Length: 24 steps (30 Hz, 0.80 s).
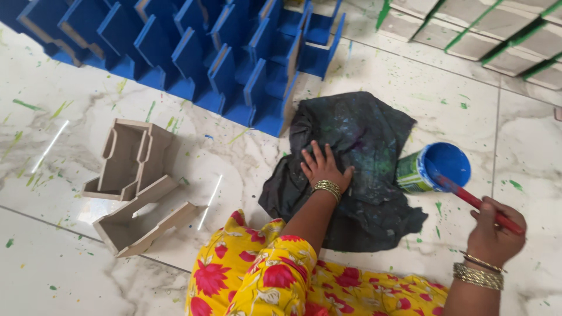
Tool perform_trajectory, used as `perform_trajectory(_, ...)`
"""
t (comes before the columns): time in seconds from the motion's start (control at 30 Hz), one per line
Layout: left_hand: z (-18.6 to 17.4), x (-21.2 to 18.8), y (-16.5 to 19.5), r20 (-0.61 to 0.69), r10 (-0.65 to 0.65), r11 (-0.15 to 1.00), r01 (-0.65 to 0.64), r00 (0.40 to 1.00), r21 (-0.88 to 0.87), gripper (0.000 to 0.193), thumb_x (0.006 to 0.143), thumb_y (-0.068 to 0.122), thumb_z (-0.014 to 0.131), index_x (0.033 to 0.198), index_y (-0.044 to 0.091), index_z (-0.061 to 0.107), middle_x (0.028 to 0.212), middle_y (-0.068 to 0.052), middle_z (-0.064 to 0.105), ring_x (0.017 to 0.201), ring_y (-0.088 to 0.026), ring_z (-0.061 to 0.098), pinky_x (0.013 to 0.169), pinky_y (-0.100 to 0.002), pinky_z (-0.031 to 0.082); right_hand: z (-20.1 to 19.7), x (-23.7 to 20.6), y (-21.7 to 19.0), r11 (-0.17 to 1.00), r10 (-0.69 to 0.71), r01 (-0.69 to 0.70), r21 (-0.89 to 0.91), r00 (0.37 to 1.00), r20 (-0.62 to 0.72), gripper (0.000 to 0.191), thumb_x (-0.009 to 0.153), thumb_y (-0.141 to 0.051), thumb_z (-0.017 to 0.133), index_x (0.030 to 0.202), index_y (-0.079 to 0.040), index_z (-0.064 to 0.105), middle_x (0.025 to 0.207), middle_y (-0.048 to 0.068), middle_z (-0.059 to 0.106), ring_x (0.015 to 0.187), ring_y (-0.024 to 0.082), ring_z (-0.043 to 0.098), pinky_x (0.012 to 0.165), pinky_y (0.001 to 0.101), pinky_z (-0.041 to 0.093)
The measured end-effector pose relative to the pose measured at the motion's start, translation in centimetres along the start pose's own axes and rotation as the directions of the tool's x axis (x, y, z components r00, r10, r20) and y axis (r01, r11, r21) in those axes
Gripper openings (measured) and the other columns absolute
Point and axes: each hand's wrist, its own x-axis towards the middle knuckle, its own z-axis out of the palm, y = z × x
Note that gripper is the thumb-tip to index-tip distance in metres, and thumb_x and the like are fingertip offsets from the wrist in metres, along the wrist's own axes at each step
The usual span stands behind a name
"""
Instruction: The person sits on the floor and paints unfinished wooden organizer pieces blue using a long-handled brush and a can of blue paint. They dip the brush, coat the edges and interior surfaces of each piece, turn the pieces to reach other sides, and set finished pieces with a row of already painted blue organizers.
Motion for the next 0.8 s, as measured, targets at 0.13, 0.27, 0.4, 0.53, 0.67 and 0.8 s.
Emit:
perform_trajectory(0.13,2.3,-0.7,1.6,0.08,0.286,0.935,-0.296,0.955,0.194,0.103,0.081,0.069,0.065,0.161,0.018,0.027,0.173,-0.016,0.002,0.158,-0.043,-0.005,0.123,-0.061,0.004,-0.3,0.5,-0.2,0.999,0.042,-0.041,-0.029,0.999,0.006,0.01,0.111,-0.001,0.069,0.115,0.008,0.064,0.114,0.016,0.071,0.101,0.018,0.072,0.087,0.0274,0.064)
perform_trajectory(0.27,4.2,-1.6,3.0,0.292,0.28,0.92,-0.343,0.915,0.191,0.099,0.082,0.072,0.063,0.162,0.025,0.029,0.173,-0.015,-0.001,0.157,-0.045,-0.005,0.124,-0.063,0.004,0.0,1.3,0.0,0.994,0.068,-0.064,-0.089,0.996,0.049,0.016,0.106,-0.004,0.073,0.118,0.004,0.067,0.11,0.011,0.072,0.091,0.012,0.069,0.081,0.0218,0.056)
perform_trajectory(0.4,5.2,-1.8,3.1,0.375,0.243,0.915,-0.34,0.895,0.219,0.101,0.083,0.073,0.062,0.163,0.026,0.024,0.173,-0.014,-0.004,0.157,-0.046,-0.007,0.123,-0.064,0.005,0.5,2.0,0.4,0.993,0.09,-0.085,-0.086,0.995,0.051,0.018,0.103,-0.006,0.074,0.117,0.002,0.067,0.106,0.007,0.073,0.086,0.01,0.068,0.078,0.0214,0.056)
perform_trajectory(0.53,5.1,-1.4,2.8,0.484,0.207,0.888,-0.371,0.85,0.272,0.107,0.081,0.074,0.063,0.165,0.031,0.013,0.173,-0.01,-0.012,0.157,-0.044,-0.013,0.123,-0.064,0.003,0.7,3.8,1.2,0.991,0.092,-0.087,-0.097,0.995,0.044,0.019,0.103,-0.007,0.076,0.117,0.002,0.067,0.107,0.008,0.074,0.091,0.011,0.068,0.08,0.0218,0.056)
perform_trajectory(0.67,5.3,-1.2,2.6,0.51,0.19,0.872,-0.384,0.839,0.305,0.108,0.081,0.074,0.063,0.165,0.033,0.009,0.173,-0.008,-0.016,0.157,-0.043,-0.015,0.123,-0.064,0.001,1.4,5.0,2.3,0.987,0.033,-0.016,-0.16,0.994,0.105,0.033,0.096,-0.009,0.082,0.12,0.004,0.064,0.116,0.012,0.071,0.098,0.014,0.07,0.081,0.0248,0.058)
perform_trajectory(0.8,5.9,-1.1,2.4,0.521,0.177,0.865,-0.384,0.835,0.322,0.108,0.082,0.073,0.063,0.165,0.033,0.006,0.172,-0.008,-0.018,0.156,-0.044,-0.017,0.123,-0.064,0.0,2.2,4.4,3.2,0.919,0.266,-0.205,-0.338,0.953,0.144,0.056,0.085,-0.012,0.087,0.13,0.002,0.057,0.108,0.016,0.071,0.082,0.019,0.071,0.066,0.0289,0.059)
